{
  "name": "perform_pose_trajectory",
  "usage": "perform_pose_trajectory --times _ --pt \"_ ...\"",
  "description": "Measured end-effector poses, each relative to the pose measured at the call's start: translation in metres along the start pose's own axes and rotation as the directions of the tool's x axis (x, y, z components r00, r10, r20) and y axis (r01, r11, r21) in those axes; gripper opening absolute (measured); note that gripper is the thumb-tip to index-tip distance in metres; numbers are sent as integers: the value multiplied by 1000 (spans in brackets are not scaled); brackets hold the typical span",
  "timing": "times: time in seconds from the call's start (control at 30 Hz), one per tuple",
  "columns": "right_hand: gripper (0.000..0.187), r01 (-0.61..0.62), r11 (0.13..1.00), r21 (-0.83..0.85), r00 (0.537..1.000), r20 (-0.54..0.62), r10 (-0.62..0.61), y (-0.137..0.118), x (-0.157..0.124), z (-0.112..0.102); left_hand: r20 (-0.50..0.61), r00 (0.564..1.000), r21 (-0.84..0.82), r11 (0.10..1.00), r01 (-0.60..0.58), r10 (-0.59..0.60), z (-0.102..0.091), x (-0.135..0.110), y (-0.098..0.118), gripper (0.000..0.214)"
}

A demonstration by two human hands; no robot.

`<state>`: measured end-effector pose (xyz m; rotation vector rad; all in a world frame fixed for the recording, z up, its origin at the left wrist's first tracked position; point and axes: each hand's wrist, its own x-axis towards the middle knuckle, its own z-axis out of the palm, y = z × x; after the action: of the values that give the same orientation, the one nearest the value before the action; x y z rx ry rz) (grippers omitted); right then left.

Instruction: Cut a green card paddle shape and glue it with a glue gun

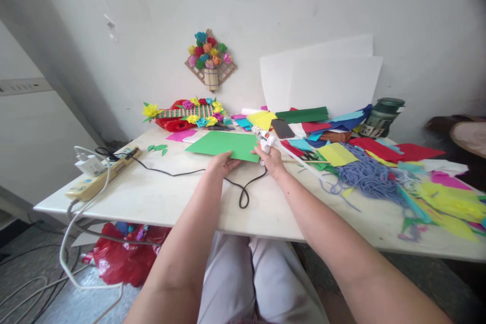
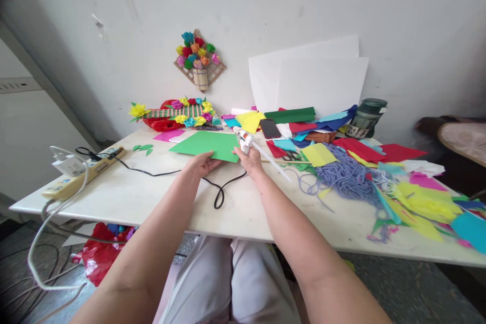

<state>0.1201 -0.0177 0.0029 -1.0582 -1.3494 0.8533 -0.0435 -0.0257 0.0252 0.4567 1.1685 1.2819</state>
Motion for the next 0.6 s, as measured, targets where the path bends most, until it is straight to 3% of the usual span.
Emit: perform_pose_trajectory --times 0.13,0.23,0.3,0.33,0.37,0.43,0.5,0.53,0.6 --pt "48 -26 999 31 1000 -1 26 -3 -1 0 97 994 298 954 21 -52 -7 -10 6 35" --pt "46 -35 999 38 999 -7 35 -4 -2 -1 55 998 647 761 -48 16 -13 -20 17 47" --pt "45 -36 999 21 999 -15 36 -3 -2 -1 105 966 790 571 -224 235 -16 -24 25 49" --pt "44 -36 999 7 999 -21 36 -2 -1 -1 143 916 842 440 -312 375 -17 -25 28 46" --pt "43 -38 999 -6 999 -27 38 -1 -1 -1 221 836 870 285 -402 503 -18 -24 30 40" --pt "44 -52 998 -18 998 -37 51 0 0 -1 425 644 853 -44 -520 636 -19 -20 32 32" --pt "46 -70 997 -14 997 -45 69 0 1 -2 684 469 701 -328 -633 559 -21 -13 30 38" --pt "46 -79 997 -13 996 -48 78 0 1 -2 773 422 618 -412 -670 473 -21 -8 28 40" --pt "47 -95 995 -16 994 -52 94 0 1 -2 856 415 517 -504 -692 309 -22 1 22 37"
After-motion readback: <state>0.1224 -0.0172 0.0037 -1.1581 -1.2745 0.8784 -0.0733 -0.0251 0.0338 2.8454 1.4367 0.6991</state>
